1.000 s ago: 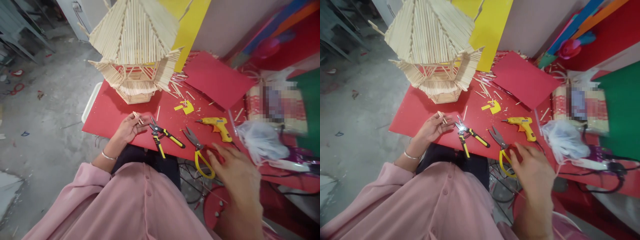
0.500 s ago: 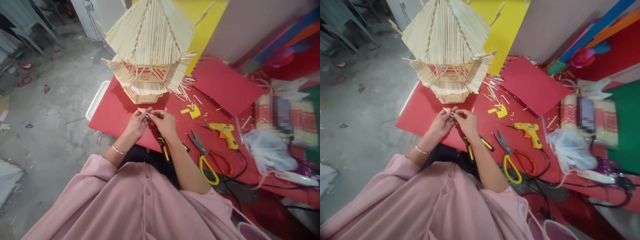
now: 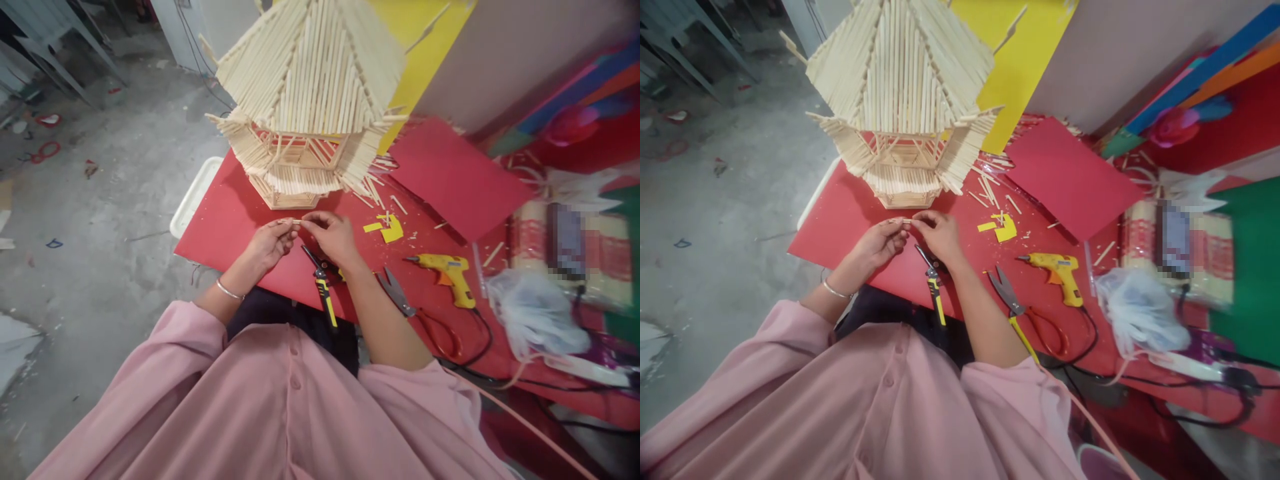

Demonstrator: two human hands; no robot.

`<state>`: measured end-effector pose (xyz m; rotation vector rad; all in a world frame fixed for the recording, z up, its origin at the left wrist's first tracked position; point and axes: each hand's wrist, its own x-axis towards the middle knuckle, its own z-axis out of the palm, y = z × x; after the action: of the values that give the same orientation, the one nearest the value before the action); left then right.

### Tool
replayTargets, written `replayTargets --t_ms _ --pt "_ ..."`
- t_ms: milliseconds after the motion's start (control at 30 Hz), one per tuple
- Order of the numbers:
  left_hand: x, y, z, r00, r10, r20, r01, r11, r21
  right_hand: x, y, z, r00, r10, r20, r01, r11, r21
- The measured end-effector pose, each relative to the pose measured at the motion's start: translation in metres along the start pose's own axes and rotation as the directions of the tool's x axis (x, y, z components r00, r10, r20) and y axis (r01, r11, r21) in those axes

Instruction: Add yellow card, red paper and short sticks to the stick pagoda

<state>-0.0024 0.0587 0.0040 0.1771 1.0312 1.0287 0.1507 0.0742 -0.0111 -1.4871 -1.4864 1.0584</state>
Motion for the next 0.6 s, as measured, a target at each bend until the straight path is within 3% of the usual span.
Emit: replayTargets --t_ms 100,267,433,600 --pt "0.005 0.009 0.001 0.996 0.003 -0.084 -0.002 1.000 0.012 0.012 0.006 -0.001 0.998 -0.050 -0.033 0.047 0.996 -0.082" --pt "0.016 0.020 0.018 0.963 -0.113 -0.247 0.119 0.993 0.010 0.030 0.019 0.006 0.997 -0.050 -0.052 0.050 0.999 0.002" --pt "0.023 0.024 0.034 0.943 -0.160 -0.291 0.181 0.982 0.049 0.041 0.027 0.010 0.999 -0.046 -0.003 0.046 0.999 -0.004" --pt "0.029 0.024 0.039 0.936 -0.142 -0.321 0.159 0.987 0.027 0.043 0.026 0.014 0.999 -0.028 -0.027 0.025 0.994 -0.107"
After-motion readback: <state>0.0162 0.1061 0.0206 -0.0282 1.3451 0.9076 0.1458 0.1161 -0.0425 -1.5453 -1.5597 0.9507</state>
